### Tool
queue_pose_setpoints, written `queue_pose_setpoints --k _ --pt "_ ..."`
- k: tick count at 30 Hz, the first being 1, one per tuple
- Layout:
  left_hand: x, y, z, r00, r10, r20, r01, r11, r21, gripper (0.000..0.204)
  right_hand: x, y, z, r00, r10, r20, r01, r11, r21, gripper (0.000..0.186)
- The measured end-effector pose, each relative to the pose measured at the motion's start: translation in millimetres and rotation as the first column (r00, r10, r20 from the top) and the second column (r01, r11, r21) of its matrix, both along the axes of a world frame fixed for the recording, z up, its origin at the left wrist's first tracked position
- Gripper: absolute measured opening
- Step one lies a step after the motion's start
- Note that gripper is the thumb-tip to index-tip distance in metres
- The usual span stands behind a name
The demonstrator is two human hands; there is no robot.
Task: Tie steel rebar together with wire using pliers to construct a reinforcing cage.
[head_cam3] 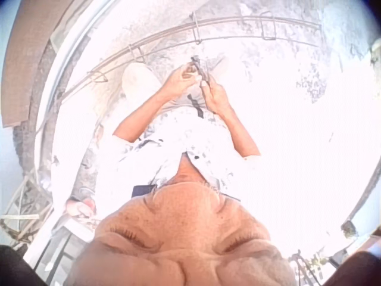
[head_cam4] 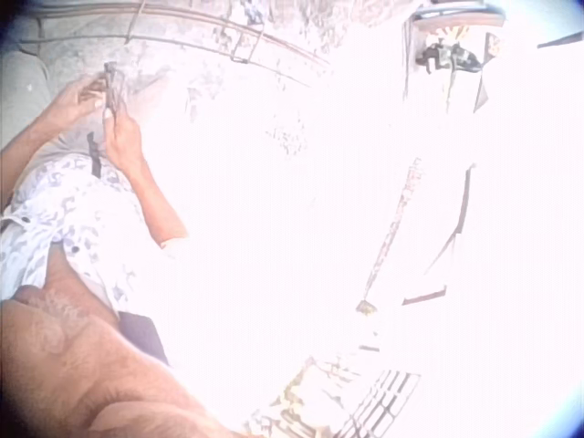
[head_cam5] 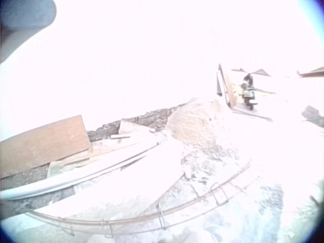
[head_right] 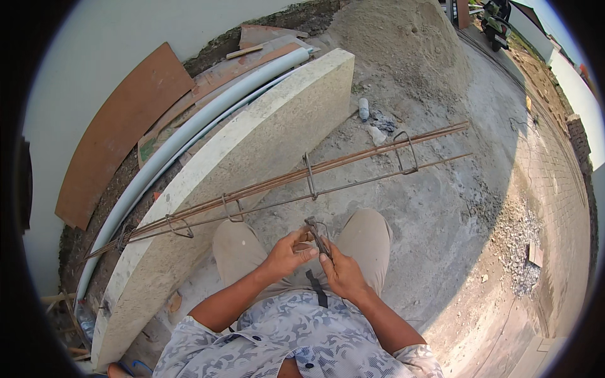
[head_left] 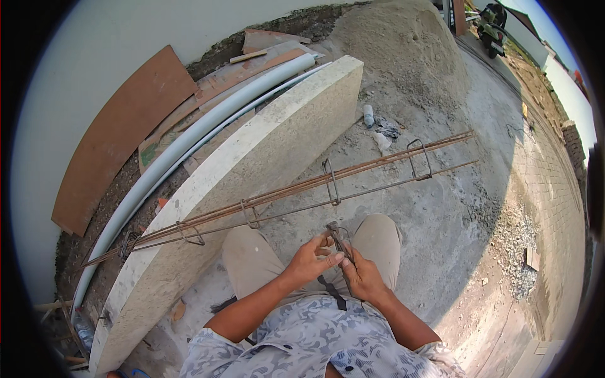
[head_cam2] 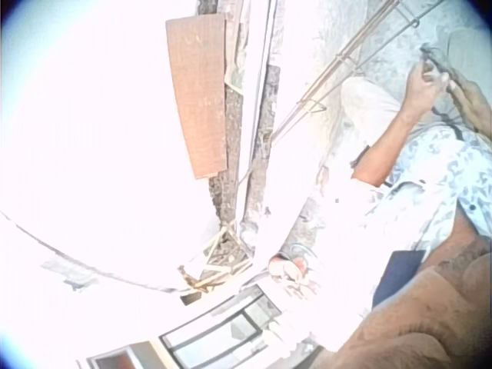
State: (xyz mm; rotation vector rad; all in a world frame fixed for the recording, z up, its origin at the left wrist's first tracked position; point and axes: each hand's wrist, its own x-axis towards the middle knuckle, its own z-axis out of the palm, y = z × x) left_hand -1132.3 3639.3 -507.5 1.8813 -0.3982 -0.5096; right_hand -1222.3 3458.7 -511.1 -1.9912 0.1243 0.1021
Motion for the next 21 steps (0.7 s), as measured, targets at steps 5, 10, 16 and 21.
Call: queue_pose_setpoints --k 5,10,16,21 --pt "-15 1 -63 0.734 -0.097 -0.672 -0.311 0.833 -0.458 0.032 4 7 8 0.986 0.055 0.157 -0.023 0.979 -0.203 0.037" --pt "-27 13 -47 0.908 0.007 -0.419 -0.241 0.827 -0.508 0.032 21 -5 51 0.998 0.066 -0.024 -0.070 0.973 -0.218 0.030" --pt "-27 18 -1 0.798 0.165 -0.580 -0.485 0.746 -0.456 0.045 58 -6 61 0.915 0.108 0.388 -0.020 0.975 -0.223 0.026" --pt "-32 70 87 0.811 0.341 -0.476 -0.556 0.705 -0.441 0.051 89 -39 70 0.926 -0.029 0.377 0.083 0.988 -0.129 0.029"
